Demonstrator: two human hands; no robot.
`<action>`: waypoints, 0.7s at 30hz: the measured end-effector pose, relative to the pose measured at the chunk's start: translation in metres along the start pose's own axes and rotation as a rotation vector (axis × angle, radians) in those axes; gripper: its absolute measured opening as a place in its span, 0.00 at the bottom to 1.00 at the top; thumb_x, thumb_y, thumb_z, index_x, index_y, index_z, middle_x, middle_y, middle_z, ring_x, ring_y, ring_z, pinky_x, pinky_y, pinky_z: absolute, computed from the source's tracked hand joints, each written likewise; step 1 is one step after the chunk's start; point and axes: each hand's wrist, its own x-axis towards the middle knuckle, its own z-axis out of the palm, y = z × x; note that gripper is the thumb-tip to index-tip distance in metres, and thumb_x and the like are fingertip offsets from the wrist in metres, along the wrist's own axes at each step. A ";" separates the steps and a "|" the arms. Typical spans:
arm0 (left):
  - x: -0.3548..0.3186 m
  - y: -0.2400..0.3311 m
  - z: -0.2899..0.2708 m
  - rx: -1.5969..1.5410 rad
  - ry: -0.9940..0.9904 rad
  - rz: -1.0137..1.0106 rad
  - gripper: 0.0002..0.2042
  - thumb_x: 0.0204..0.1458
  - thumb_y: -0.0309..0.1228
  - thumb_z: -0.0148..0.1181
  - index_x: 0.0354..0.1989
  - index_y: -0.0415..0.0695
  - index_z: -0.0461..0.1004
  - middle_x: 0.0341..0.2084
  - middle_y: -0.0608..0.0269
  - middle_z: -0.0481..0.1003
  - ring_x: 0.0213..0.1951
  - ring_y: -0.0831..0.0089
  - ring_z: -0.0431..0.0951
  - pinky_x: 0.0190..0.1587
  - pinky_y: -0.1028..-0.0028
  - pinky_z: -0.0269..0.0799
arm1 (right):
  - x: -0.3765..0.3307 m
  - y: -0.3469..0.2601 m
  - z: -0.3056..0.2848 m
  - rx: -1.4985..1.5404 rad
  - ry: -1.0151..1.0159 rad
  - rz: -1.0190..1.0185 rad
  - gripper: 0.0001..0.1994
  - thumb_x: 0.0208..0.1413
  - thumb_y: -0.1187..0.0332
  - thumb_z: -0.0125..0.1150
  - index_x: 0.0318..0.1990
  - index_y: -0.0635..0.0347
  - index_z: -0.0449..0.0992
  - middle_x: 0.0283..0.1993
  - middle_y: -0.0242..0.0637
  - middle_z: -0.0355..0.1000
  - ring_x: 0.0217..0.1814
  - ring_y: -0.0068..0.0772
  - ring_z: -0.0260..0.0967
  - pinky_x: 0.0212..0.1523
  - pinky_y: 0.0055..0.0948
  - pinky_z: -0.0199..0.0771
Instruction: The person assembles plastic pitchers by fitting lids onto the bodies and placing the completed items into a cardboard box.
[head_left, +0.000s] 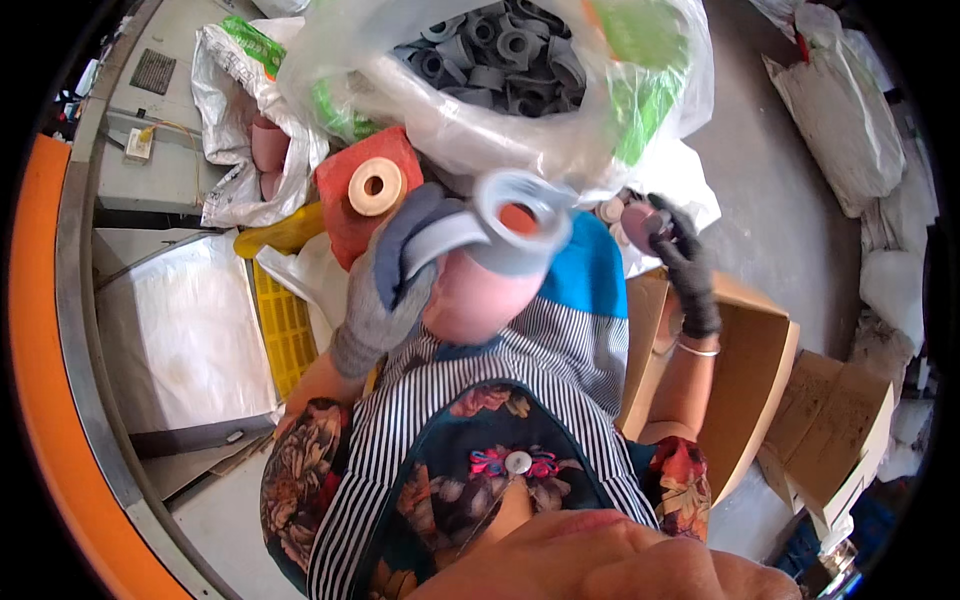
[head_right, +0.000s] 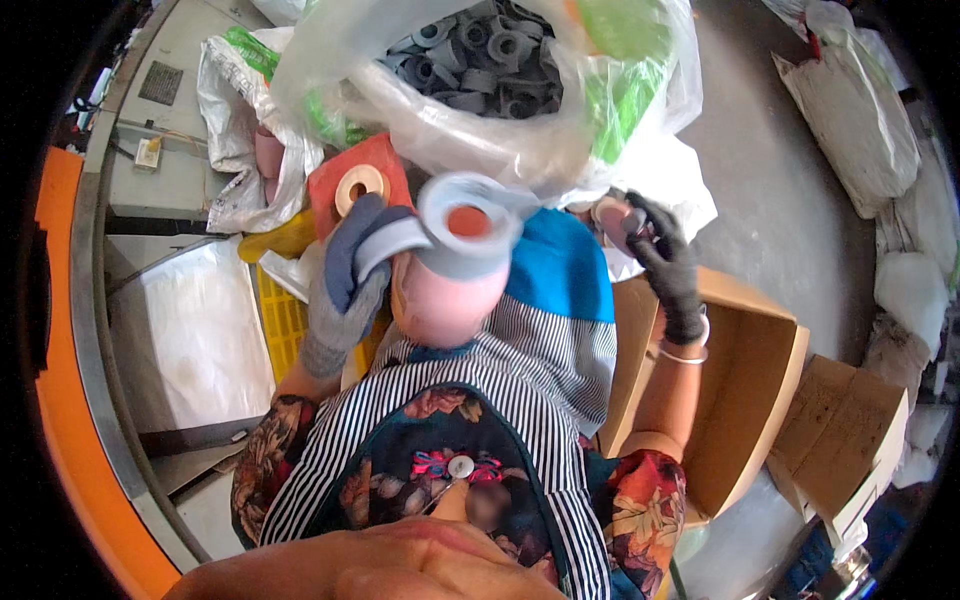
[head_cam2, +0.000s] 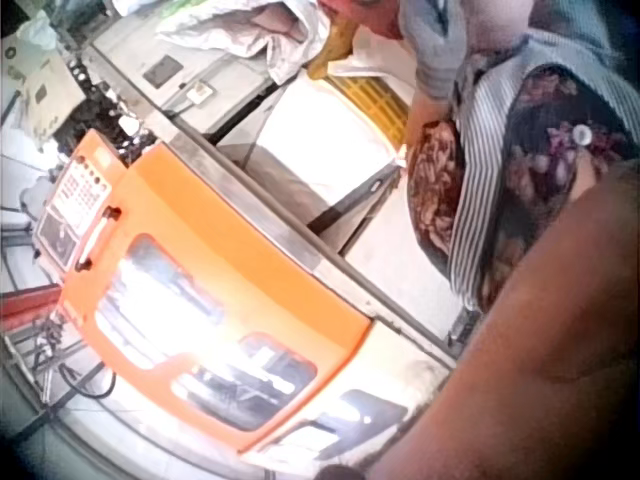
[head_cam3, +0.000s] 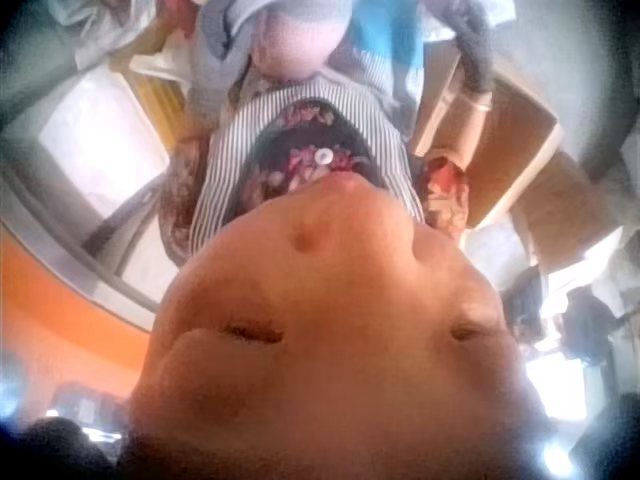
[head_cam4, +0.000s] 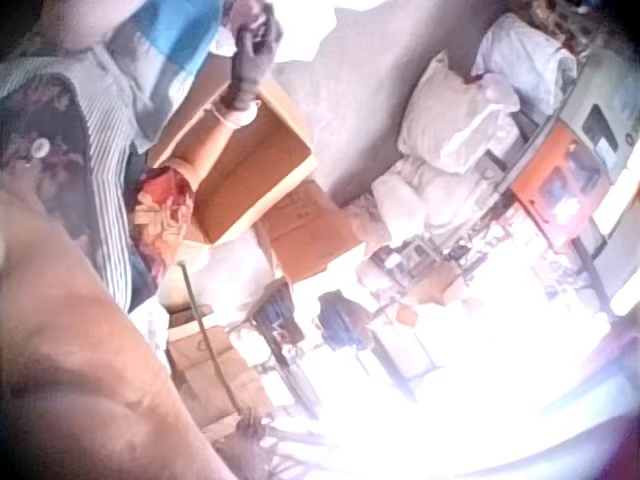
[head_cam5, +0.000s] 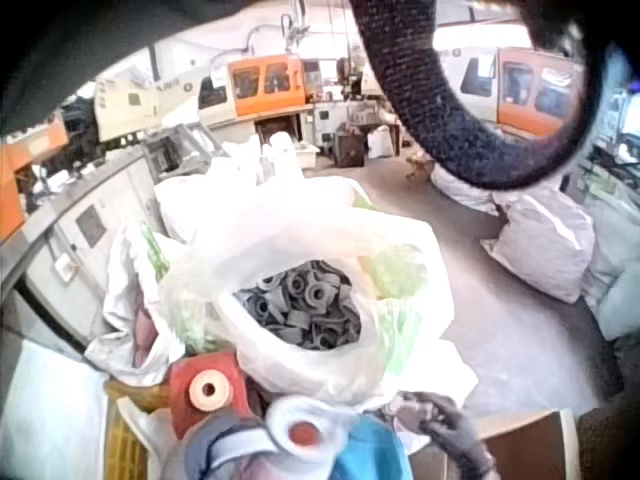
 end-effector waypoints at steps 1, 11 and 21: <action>-0.003 -0.003 0.002 -0.060 -0.037 -0.030 0.29 0.52 0.22 0.60 0.64 0.37 0.60 0.49 0.51 0.76 0.53 0.62 0.76 0.59 0.67 0.66 | -0.006 -0.051 0.014 0.003 -0.018 -0.054 0.30 0.56 0.63 0.63 0.65 0.62 0.64 0.64 0.42 0.65 0.67 0.36 0.60 0.65 0.37 0.61; -0.003 -0.018 0.004 -0.001 -0.196 0.217 0.20 0.46 0.29 0.66 0.50 0.39 0.76 0.45 0.56 0.79 0.48 0.62 0.79 0.53 0.67 0.72 | -0.013 -0.138 0.092 -0.360 -0.398 -0.464 0.29 0.57 0.59 0.54 0.63 0.65 0.66 0.69 0.54 0.56 0.72 0.51 0.51 0.70 0.44 0.48; 0.001 -0.054 -0.010 -0.190 -0.440 0.389 0.22 0.42 0.34 0.70 0.50 0.50 0.78 0.44 0.61 0.79 0.45 0.60 0.79 0.51 0.65 0.73 | -0.037 -0.138 0.148 -0.482 -0.822 -1.045 0.34 0.41 0.40 0.69 0.49 0.58 0.79 0.62 0.61 0.61 0.58 0.64 0.66 0.57 0.56 0.67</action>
